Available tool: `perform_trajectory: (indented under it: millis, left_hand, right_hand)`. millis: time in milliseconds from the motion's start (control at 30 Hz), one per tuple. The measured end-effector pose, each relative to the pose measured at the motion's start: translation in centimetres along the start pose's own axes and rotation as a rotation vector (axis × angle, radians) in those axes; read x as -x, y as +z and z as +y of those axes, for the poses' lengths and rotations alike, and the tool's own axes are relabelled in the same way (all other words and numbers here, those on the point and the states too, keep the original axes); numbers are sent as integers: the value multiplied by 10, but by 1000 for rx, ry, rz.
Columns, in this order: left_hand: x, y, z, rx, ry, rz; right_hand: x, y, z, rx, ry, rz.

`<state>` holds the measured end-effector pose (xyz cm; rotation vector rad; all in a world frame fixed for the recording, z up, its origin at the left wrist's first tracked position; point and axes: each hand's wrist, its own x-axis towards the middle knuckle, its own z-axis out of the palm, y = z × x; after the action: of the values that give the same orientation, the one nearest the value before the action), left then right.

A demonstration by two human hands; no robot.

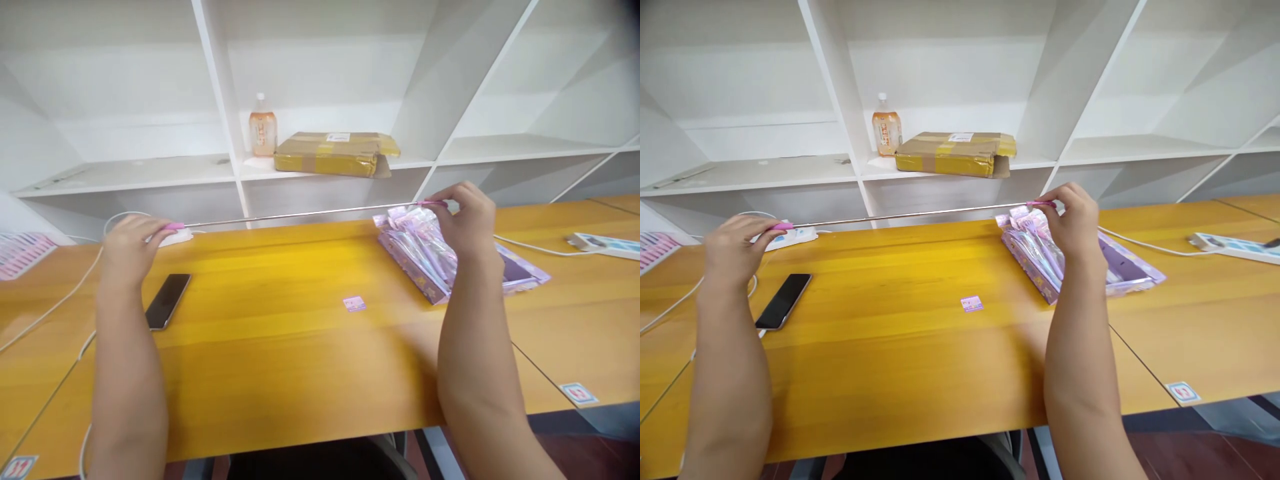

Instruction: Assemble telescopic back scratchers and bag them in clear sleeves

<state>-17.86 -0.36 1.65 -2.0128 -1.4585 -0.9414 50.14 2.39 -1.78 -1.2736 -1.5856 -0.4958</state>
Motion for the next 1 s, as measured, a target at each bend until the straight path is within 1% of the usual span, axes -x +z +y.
perform_trajectory:
  millis: [133, 333, 500, 600, 667, 733, 767, 833, 900, 967, 1000]
  left_hand:
    - [0, 8, 1, -59, 28, -9]
    - [0, 13, 4, -79, 75, -39]
    - [1, 16, 5, -80, 142, -62]
    - [-1, 21, 14, -58, 206, -72]
    - [-5, 29, 29, -17, 249, -106]
    - [-6, 41, 55, 43, 292, -131]
    - [-6, 48, 72, 85, 324, -142]
    - [-1, 63, 109, 171, 361, -123]
    - [8, 76, 147, 242, 440, -117]
    - [17, 86, 175, 206, 441, -140]
    - [21, 89, 184, 196, 440, -153]
  right_hand:
    - [1, 0, 0, 119, -14, -94]
    - [4, 4, 2, 240, -10, -188]
    - [6, 10, 2, 255, -9, -193]
    - [4, 17, -7, 213, -35, -229]
    - [2, 26, -22, 186, -95, -256]
    - [2, 38, -45, 151, -193, -270]
    - [4, 45, -60, 132, -251, -269]
    - [11, 61, -96, 93, -378, -272]
    - [23, 75, -134, 72, -511, -298]
    - [36, 85, -166, 70, -586, -353]
    - [41, 89, -176, 73, -599, -385]
